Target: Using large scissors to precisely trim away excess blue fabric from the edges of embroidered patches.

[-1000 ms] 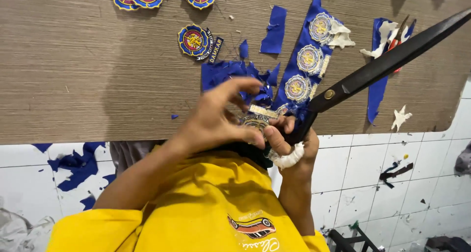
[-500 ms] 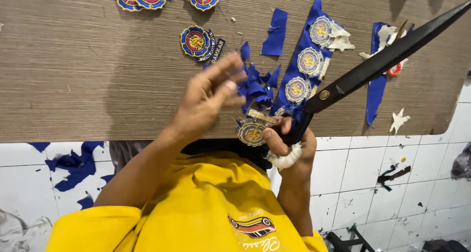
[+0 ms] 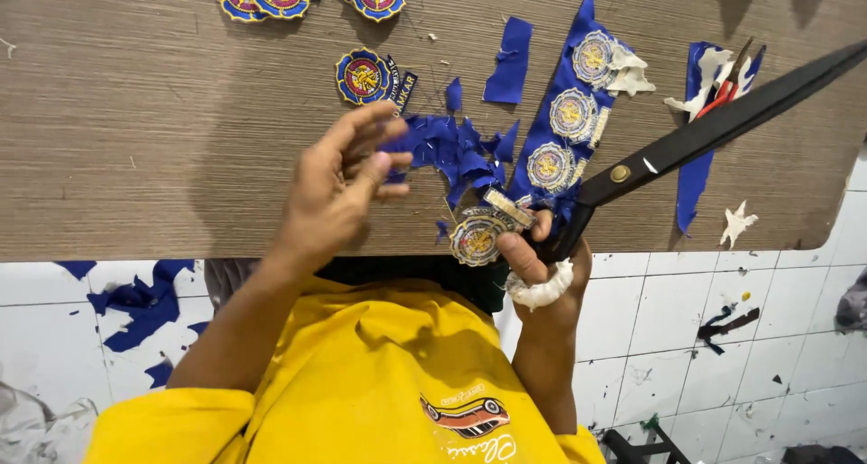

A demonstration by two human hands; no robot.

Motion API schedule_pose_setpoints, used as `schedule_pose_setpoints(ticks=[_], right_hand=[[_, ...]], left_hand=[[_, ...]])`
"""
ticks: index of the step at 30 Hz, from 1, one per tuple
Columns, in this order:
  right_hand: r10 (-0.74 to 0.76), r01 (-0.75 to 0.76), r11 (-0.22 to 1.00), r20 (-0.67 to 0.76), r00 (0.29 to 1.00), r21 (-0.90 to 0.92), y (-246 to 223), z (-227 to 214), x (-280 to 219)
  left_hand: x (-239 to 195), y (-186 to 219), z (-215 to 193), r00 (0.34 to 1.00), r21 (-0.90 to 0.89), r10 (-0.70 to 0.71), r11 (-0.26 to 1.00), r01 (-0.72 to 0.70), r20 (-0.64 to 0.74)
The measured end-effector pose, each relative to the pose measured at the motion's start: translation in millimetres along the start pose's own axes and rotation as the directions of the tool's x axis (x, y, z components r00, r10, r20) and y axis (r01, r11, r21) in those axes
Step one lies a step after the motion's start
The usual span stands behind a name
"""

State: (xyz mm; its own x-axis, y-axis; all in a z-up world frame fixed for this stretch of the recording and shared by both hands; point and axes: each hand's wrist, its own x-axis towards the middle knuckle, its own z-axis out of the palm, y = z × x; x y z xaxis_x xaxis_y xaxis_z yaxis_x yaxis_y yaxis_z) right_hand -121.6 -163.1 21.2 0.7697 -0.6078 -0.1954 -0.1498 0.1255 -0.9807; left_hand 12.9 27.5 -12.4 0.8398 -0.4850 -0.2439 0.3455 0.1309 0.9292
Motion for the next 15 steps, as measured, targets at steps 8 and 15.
schedule_pose_setpoints(ticks=[8, 15], right_hand=[[-0.089, 0.092, 0.991, 0.029, 0.996, -0.096, 17.7, 0.0, -2.8], [-0.006, -0.033, 0.980, 0.191, 0.982, 0.198, 4.2, 2.5, -11.6]], left_hand=[[-45.6, -16.2, 48.9, 0.962, 0.248, 0.260, 0.930, -0.273, 0.082], [-35.5, -61.2, 72.4, 0.902, -0.543, -0.420, 0.783, 0.305, -0.099]])
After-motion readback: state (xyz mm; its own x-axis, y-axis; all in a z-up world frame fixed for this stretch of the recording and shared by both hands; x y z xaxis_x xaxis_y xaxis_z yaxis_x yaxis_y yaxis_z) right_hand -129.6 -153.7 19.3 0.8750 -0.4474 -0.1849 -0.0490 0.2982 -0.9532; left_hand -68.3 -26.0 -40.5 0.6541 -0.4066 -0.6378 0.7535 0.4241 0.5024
